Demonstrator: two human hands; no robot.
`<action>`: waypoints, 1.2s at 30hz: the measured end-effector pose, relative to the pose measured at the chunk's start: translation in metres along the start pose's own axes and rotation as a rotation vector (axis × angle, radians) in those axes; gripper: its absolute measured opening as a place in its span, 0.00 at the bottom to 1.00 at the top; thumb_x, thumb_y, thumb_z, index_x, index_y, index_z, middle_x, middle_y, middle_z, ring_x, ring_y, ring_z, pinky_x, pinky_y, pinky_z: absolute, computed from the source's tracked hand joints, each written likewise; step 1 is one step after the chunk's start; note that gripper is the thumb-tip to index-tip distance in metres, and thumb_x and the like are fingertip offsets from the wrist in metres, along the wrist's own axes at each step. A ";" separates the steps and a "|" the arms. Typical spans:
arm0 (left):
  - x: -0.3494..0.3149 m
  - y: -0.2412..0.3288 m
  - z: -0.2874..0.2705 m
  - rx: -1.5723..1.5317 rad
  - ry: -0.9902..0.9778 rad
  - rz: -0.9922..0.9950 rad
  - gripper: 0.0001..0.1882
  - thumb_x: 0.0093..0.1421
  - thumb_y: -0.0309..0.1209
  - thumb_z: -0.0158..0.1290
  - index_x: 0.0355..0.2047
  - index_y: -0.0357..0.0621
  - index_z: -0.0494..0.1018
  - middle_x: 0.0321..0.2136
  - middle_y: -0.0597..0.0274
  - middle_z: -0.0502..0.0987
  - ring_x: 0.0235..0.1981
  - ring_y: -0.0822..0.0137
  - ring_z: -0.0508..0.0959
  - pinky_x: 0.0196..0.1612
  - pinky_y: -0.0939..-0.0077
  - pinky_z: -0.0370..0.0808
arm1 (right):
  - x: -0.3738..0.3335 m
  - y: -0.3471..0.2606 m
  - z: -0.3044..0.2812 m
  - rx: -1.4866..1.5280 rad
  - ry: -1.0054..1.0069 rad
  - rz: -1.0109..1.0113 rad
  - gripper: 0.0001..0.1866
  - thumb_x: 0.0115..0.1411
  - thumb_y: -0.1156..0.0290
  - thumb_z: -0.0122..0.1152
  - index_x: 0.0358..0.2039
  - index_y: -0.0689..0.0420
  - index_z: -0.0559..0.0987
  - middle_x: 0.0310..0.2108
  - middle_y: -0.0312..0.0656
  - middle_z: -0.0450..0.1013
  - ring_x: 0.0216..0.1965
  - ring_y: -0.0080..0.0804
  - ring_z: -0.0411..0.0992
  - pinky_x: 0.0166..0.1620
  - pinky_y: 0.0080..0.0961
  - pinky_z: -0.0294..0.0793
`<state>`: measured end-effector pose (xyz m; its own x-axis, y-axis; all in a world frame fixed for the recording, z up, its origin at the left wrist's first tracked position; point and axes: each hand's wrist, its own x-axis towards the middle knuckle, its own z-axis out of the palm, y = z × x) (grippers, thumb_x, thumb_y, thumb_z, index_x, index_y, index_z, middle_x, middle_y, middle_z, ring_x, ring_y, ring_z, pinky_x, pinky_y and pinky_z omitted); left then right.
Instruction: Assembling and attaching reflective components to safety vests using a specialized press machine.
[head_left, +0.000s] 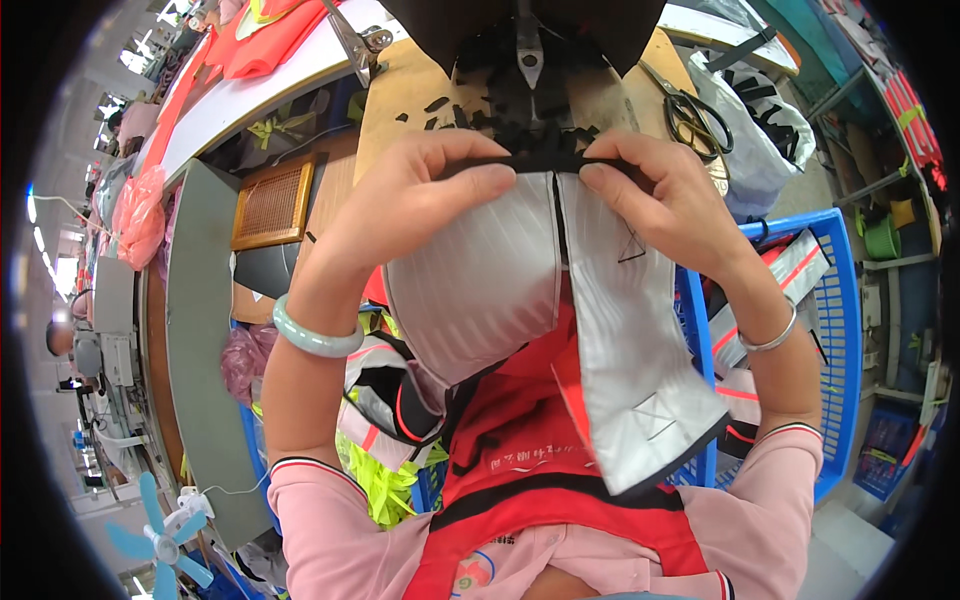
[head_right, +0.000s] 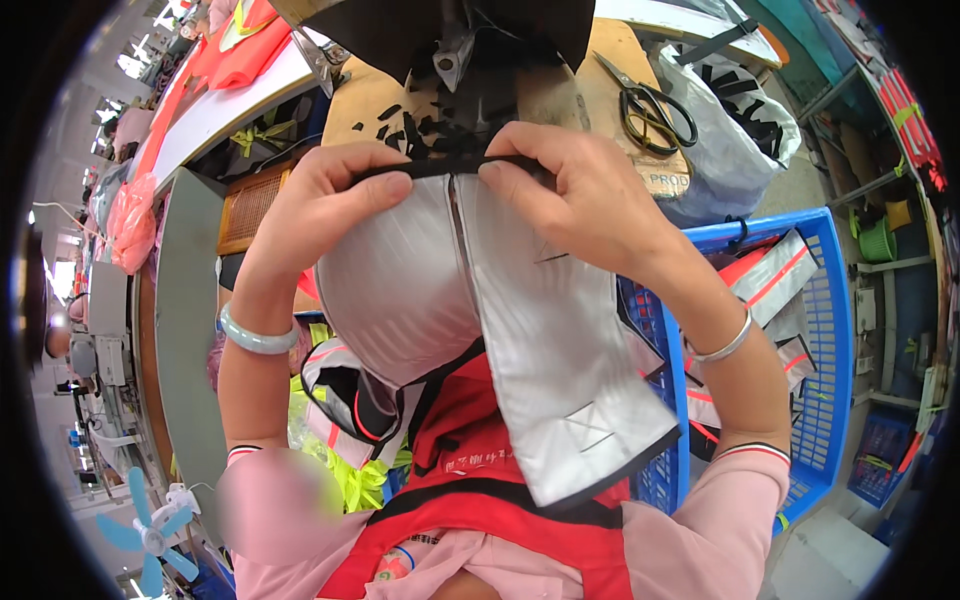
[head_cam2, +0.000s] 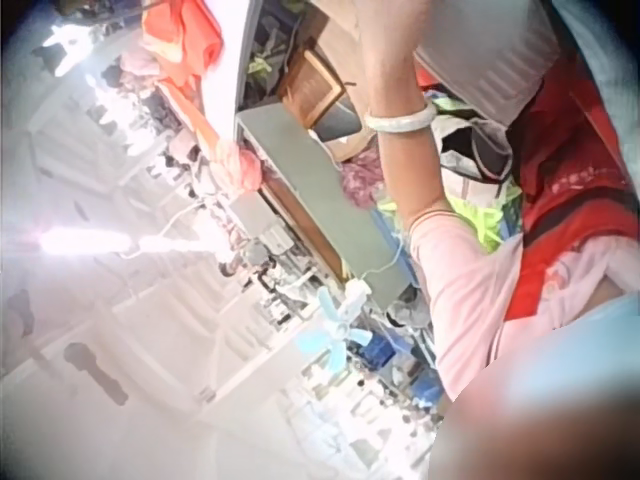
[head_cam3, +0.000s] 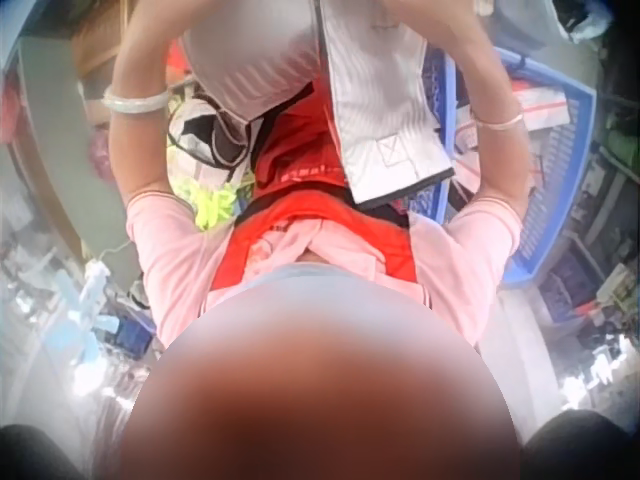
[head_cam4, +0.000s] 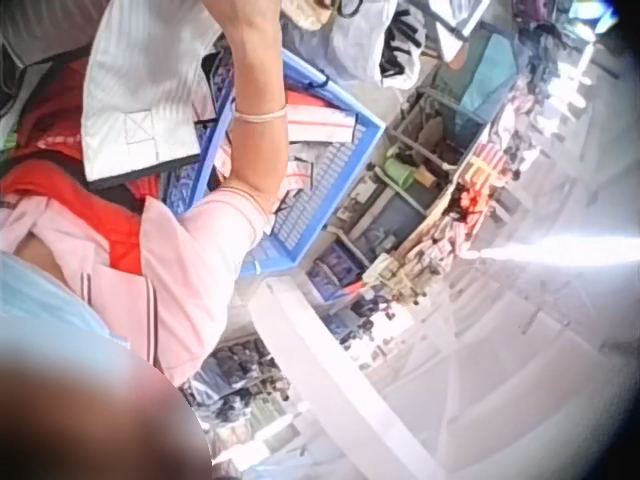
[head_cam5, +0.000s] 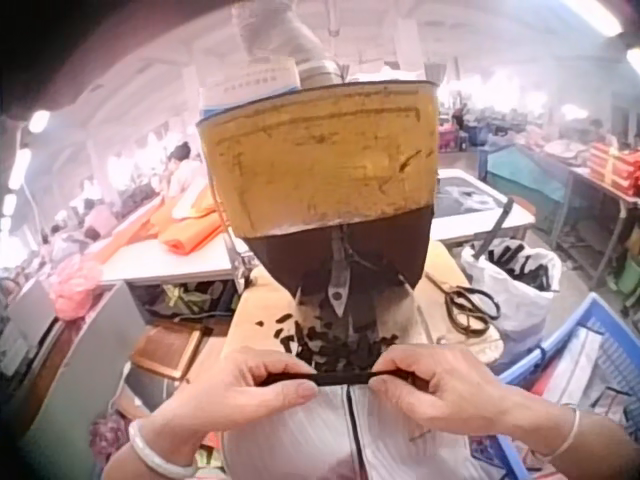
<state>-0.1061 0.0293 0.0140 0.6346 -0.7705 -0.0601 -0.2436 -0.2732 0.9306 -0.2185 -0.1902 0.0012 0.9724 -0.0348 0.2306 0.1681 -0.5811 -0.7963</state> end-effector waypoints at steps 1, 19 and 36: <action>0.006 -0.002 -0.002 0.011 0.004 -0.002 0.15 0.58 0.34 0.58 0.38 0.32 0.77 0.29 0.71 0.76 0.31 0.82 0.71 0.36 0.84 0.69 | 0.004 0.004 -0.001 0.005 -0.035 0.047 0.10 0.58 0.67 0.57 0.34 0.60 0.77 0.19 0.44 0.70 0.19 0.31 0.66 0.25 0.27 0.65; 0.069 -0.028 -0.021 0.108 0.050 -0.161 0.17 0.53 0.36 0.64 0.37 0.35 0.78 0.28 0.68 0.79 0.27 0.80 0.75 0.34 0.84 0.73 | 0.060 0.055 0.006 -0.078 -0.086 0.094 0.14 0.62 0.62 0.56 0.33 0.62 0.77 0.20 0.29 0.64 0.23 0.14 0.58 0.26 0.19 0.58; 0.084 -0.042 -0.036 -0.133 0.009 -0.190 0.22 0.53 0.38 0.64 0.43 0.35 0.78 0.34 0.62 0.80 0.34 0.74 0.79 0.41 0.82 0.74 | 0.077 0.060 0.000 0.017 -0.075 0.150 0.17 0.59 0.58 0.57 0.37 0.60 0.79 0.24 0.39 0.73 0.27 0.25 0.69 0.34 0.25 0.69</action>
<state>-0.0160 -0.0032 -0.0174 0.6667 -0.7071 -0.2358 -0.0206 -0.3338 0.9424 -0.1336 -0.2278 -0.0282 0.9960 -0.0592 0.0669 0.0224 -0.5603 -0.8280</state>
